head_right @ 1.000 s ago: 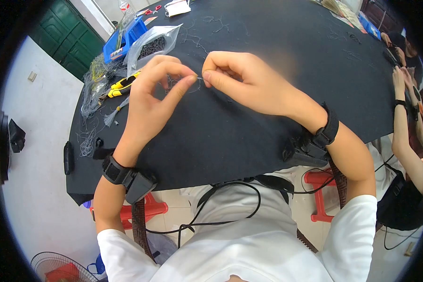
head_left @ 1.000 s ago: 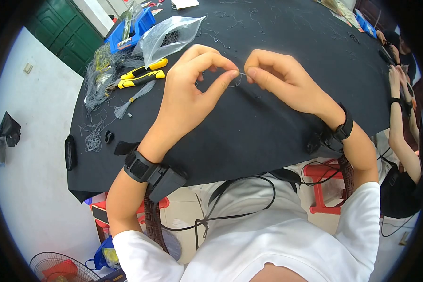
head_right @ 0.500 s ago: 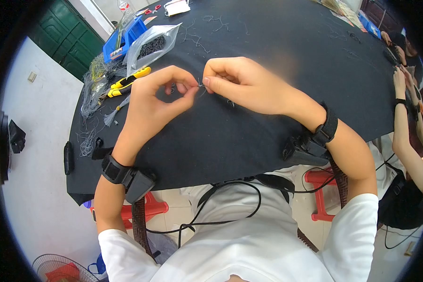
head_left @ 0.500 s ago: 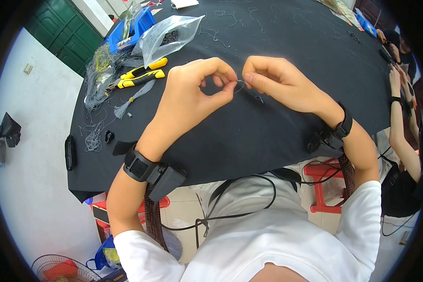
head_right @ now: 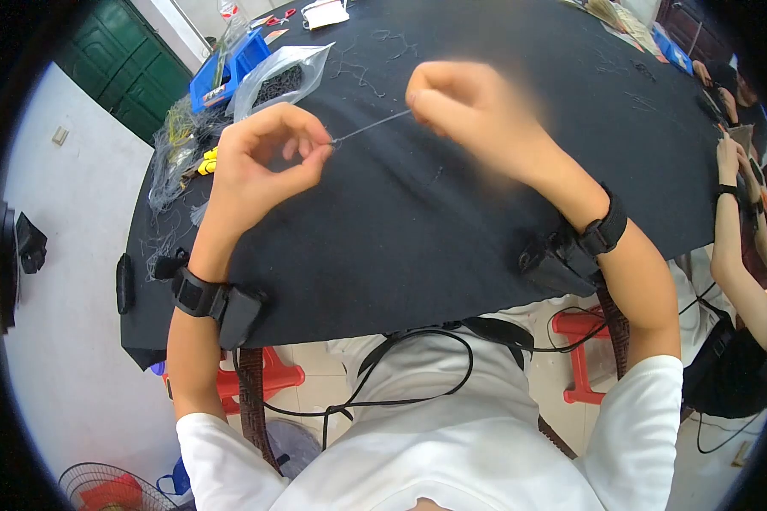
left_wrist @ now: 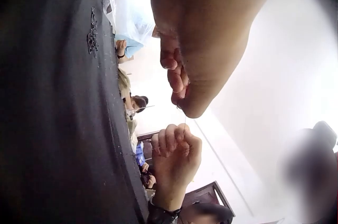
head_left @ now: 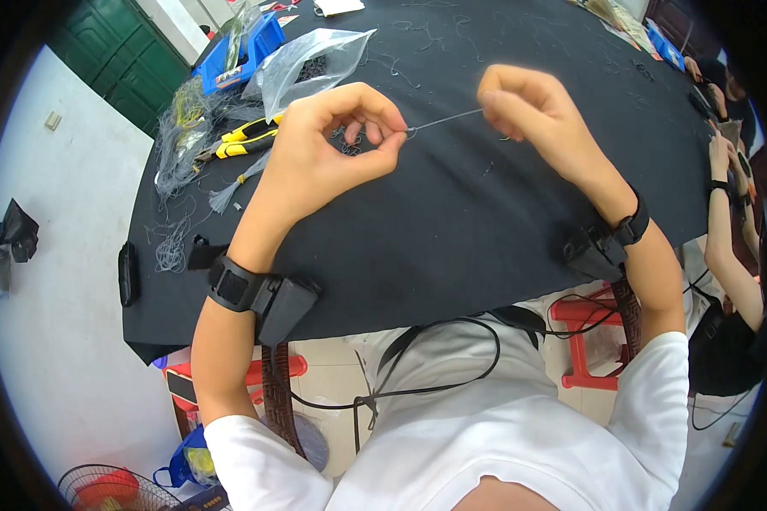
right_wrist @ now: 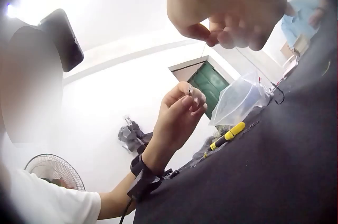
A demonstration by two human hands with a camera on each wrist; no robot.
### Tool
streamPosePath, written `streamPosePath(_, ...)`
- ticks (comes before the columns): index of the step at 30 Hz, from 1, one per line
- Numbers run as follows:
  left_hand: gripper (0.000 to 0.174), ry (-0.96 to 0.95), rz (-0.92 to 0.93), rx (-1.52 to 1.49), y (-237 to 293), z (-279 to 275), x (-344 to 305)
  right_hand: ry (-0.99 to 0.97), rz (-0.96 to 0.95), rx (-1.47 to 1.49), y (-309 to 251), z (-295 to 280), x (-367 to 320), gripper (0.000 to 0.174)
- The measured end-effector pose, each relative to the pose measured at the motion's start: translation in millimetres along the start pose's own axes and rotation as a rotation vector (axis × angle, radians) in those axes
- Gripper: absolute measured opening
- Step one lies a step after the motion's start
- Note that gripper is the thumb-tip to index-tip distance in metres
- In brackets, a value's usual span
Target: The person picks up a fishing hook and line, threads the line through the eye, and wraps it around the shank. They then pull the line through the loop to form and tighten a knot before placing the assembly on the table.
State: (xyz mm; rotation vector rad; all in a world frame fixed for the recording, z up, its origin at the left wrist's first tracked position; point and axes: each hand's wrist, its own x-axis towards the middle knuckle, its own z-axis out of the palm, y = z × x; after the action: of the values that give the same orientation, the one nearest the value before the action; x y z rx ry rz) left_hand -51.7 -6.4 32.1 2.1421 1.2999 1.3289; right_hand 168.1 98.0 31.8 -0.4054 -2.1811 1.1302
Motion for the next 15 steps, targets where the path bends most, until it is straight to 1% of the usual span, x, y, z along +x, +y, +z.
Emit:
streamPosePath(1, 0.01, 0.005, -0.009, -0.032, -1, 0, 0, 0.039, 0.052, -0.007, 3, -4, 1, 0.022)
streamPosePath(4, 0.01, 0.017, -0.032, -0.108, -1, 0, 0, 0.109, 0.038, -0.023, 7, -7, 2, 0.022)
streamPosePath(5, 0.01, 0.018, -0.038, -0.12, -1, 0, -1, 0.123, 0.068, -0.012, 8, -4, 2, 0.018)
streamPosePath(8, 0.01, 0.035, -0.089, -0.201, 1, 1, -2, 0.159, 0.052, -0.065, 8, 1, 2, 0.013)
streamPosePath(9, 0.01, 0.043, -0.112, -0.236, 2, 1, -2, 0.188, 0.068, -0.039, 9, 0, 2, 0.012)
streamPosePath(11, 0.01, 0.045, -0.085, -0.224, 1, 2, -1, 0.245, 0.101, 0.013, 15, -7, 3, 0.015)
streamPosePath(14, 0.01, 0.07, -0.086, -0.201, 0, 2, -1, 0.442, 0.084, 0.065, 26, -12, 6, 0.03)
streamPosePath(15, 0.01, 0.082, -0.093, -0.191, 0, 2, -1, 0.492, 0.079, 0.062, 21, -9, 5, 0.03)
